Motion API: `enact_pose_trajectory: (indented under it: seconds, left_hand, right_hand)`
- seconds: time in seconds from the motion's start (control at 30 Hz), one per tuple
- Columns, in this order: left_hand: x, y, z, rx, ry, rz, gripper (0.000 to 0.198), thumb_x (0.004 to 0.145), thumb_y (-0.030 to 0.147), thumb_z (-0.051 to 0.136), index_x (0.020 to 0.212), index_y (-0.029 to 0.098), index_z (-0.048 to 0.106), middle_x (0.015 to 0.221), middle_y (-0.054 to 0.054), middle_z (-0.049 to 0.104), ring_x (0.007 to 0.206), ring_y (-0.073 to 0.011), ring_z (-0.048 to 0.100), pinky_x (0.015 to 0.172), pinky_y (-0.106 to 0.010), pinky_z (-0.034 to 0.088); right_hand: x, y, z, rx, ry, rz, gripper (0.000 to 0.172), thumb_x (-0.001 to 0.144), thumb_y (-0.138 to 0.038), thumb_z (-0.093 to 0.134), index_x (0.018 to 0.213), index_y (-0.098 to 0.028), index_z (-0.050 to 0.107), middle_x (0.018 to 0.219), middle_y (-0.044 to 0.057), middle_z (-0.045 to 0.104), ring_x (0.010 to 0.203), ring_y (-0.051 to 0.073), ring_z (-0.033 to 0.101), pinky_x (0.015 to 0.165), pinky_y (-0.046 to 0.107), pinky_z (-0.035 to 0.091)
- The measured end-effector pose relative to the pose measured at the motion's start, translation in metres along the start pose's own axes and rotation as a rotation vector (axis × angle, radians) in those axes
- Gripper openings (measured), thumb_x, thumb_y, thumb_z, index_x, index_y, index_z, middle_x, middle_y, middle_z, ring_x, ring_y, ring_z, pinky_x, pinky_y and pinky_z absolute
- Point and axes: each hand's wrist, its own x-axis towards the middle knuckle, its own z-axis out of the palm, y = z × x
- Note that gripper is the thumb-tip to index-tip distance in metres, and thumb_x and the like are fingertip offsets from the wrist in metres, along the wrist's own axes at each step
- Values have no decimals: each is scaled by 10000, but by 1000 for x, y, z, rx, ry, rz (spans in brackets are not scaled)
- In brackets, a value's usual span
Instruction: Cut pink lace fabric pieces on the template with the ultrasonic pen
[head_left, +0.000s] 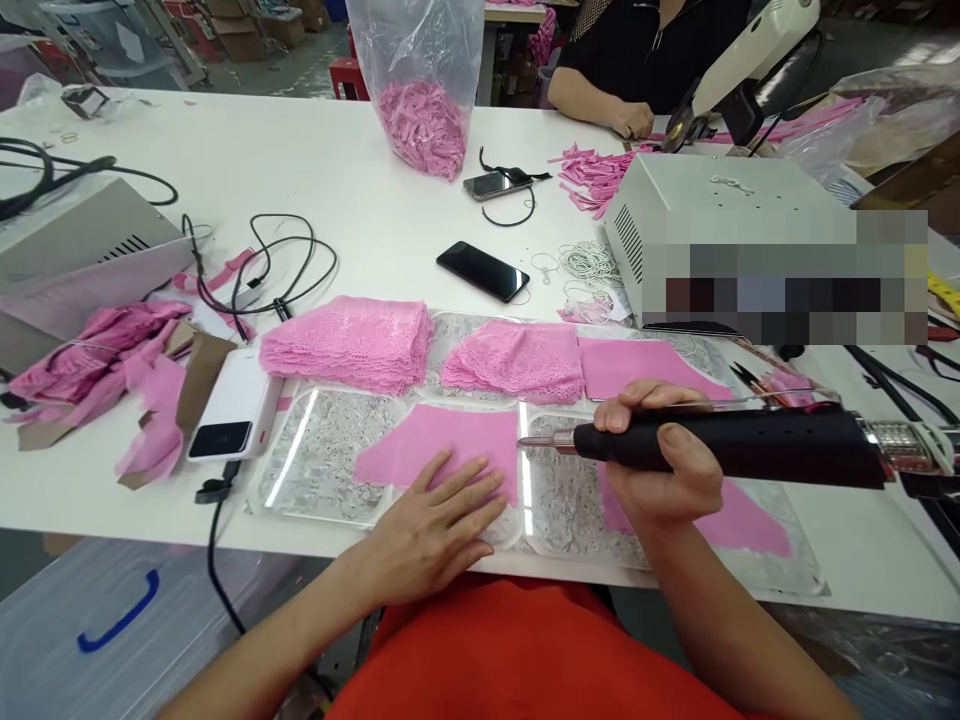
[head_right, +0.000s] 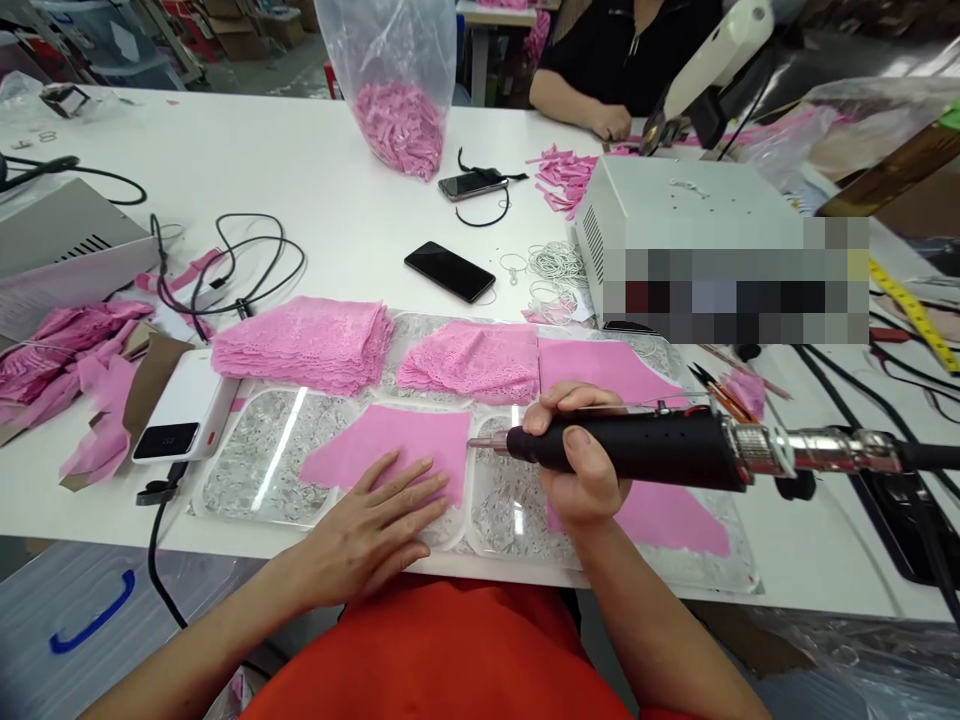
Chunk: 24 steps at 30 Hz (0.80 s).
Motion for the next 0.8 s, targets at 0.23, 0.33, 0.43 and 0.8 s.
enact_pose_trajectory:
  seconds: [0.23, 0.33, 0.43, 0.8]
  left_hand:
    - [0, -1, 3, -15, 22, 4, 386, 993, 292, 491, 1352, 152, 513, 1419, -119, 543, 1448, -257, 328, 1220, -536, 166]
    - [0, -1, 3, -26, 29, 0, 373, 996, 304, 490, 1334, 152, 529, 1418, -104, 547, 1437, -261, 348, 1226, -529, 151]
    - [0, -1, 3, -27, 17, 5, 364, 995, 312, 494, 1326, 167, 537, 1424, -101, 541, 1437, -261, 349, 1224, -535, 151]
    - [-2, -2, 1, -40, 24, 45, 410, 988, 306, 495, 1369, 155, 499, 1458, -90, 507, 1460, -257, 300, 1231, -517, 138]
  right_hand:
    - [-1, 1, 3, -49, -14, -13, 125, 663, -319, 596, 734, -215, 595, 732, -10, 559, 502, 93, 519, 491, 282, 455]
    - [-2, 2, 2, -32, -33, -19, 112, 668, -297, 606, 740, -211, 601, 732, -8, 568, 512, 95, 526, 494, 281, 459]
    - [-3, 3, 1, -42, -67, -32, 99, 688, -290, 622, 734, -209, 590, 737, -5, 572, 523, 98, 530, 507, 289, 472]
    - [-5, -7, -4, -24, -121, 4, 168, 698, -344, 650, 774, -198, 615, 751, 5, 555, 520, 97, 523, 498, 299, 468]
